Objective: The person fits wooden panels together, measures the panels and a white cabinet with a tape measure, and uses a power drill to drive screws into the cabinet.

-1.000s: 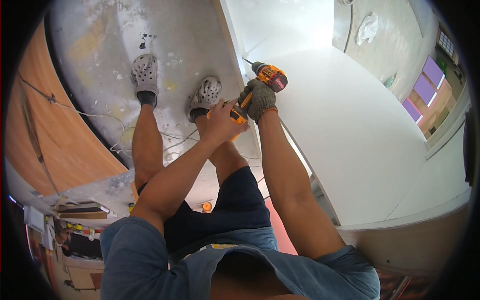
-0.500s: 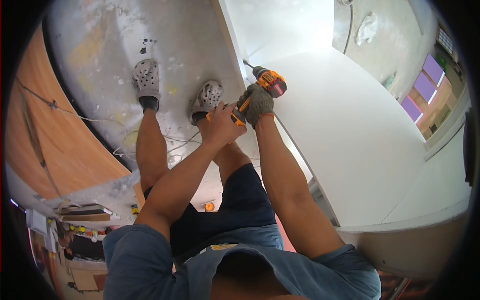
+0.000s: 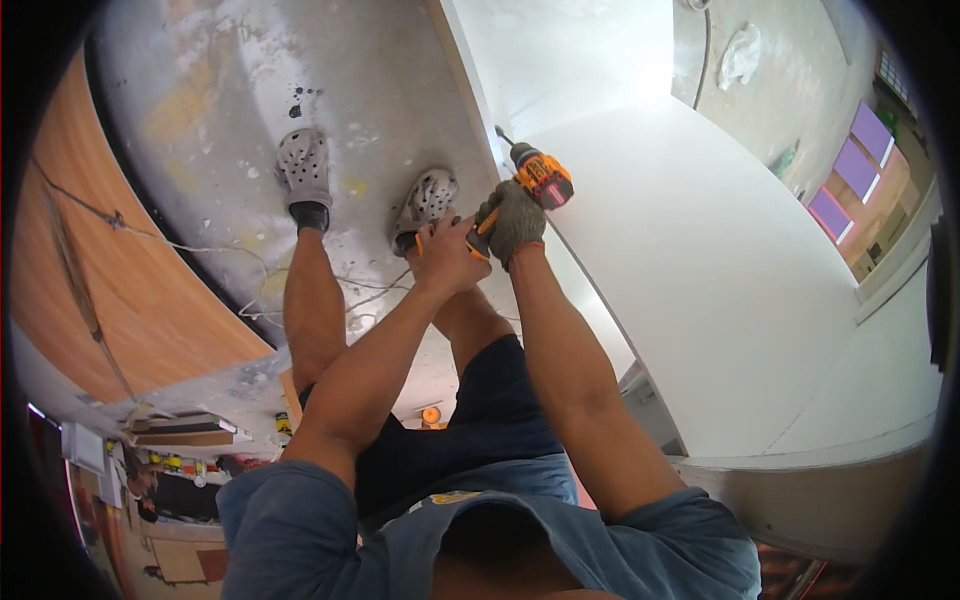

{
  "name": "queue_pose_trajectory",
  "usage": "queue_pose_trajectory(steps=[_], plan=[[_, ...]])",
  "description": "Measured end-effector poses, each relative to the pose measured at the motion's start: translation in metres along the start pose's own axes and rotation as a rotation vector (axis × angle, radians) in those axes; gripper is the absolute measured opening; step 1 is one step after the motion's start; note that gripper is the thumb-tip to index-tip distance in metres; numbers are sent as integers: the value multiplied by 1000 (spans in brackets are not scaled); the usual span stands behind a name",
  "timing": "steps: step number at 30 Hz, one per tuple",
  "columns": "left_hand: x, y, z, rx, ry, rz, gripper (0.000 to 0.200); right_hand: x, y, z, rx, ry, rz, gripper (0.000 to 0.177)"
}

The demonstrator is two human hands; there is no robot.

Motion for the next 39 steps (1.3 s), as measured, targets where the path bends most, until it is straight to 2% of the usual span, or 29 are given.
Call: queue_pose_trajectory(steps=[2, 4, 11, 13, 14, 17, 19, 20, 22, 24, 28, 31, 32, 34, 36, 39], plan=[[-1, -8, -3, 137, 40, -120, 82, 6, -9, 12, -11, 95, 63, 7], [-8, -2, -19, 101, 46, -76, 82, 10, -7, 24, 141, 73, -44, 8], [-16, 10, -22, 27, -8, 27, 79, -7, 2, 10, 41, -57, 22, 8], [-21, 13, -16, 21, -55, 20, 78, -8, 4, -5, -38, -209, -16, 8], [-24, 14, -12, 12, -100, 16, 77, 4, 21, -3, 42, -319, -71, 7], [-28, 14, 5, 32, -89, -17, 75, 13, 24, -16, 40, -306, -84, 7], [-30, 7, 9, 40, -73, -15, 75, 1, -2, -31, -16, -262, -52, 7], [-30, 4, 10, 45, -55, -11, 75, -20, -38, -47, -277, -35, 118, 8], [-22, 4, 10, 39, -53, -6, 76, -18, -39, -41, -534, 198, 286, 8], [-17, 4, 8, 30, -47, 1, 77, 2, 5, -16, -30, -124, -71, 8], [-11, 4, -2, 52, -34, -31, 78, 7, 14, 2, -7, -106, -36, 8], [-5, 3, -5, 35, -6, -5, 78, -11, -4, -3, -52, 55, -59, 7], [-2, 2, -5, 25, 29, 18, 79, -15, -12, -3, -229, 302, 54, 7], [3, 2, -8, 24, 21, 13, 79, -18, -17, -4, -407, 548, 170, 7], [2, 4, -12, 25, 11, 6, 78, -1, 17, 9, -13, -97, -60, 7], [-5, 9, -16, 2, -37, 16, 79, -1, 14, 8, 21, -92, -33, 7]])
Point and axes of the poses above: each hand's wrist, its own y-axis away from the middle knuckle, its own x-axis out of the palm, z = x × y, the point moved 3 cm from there along -y, towards the middle knuckle, and after that the axes turned 10 degrees about -y, right-handed, at the moved point
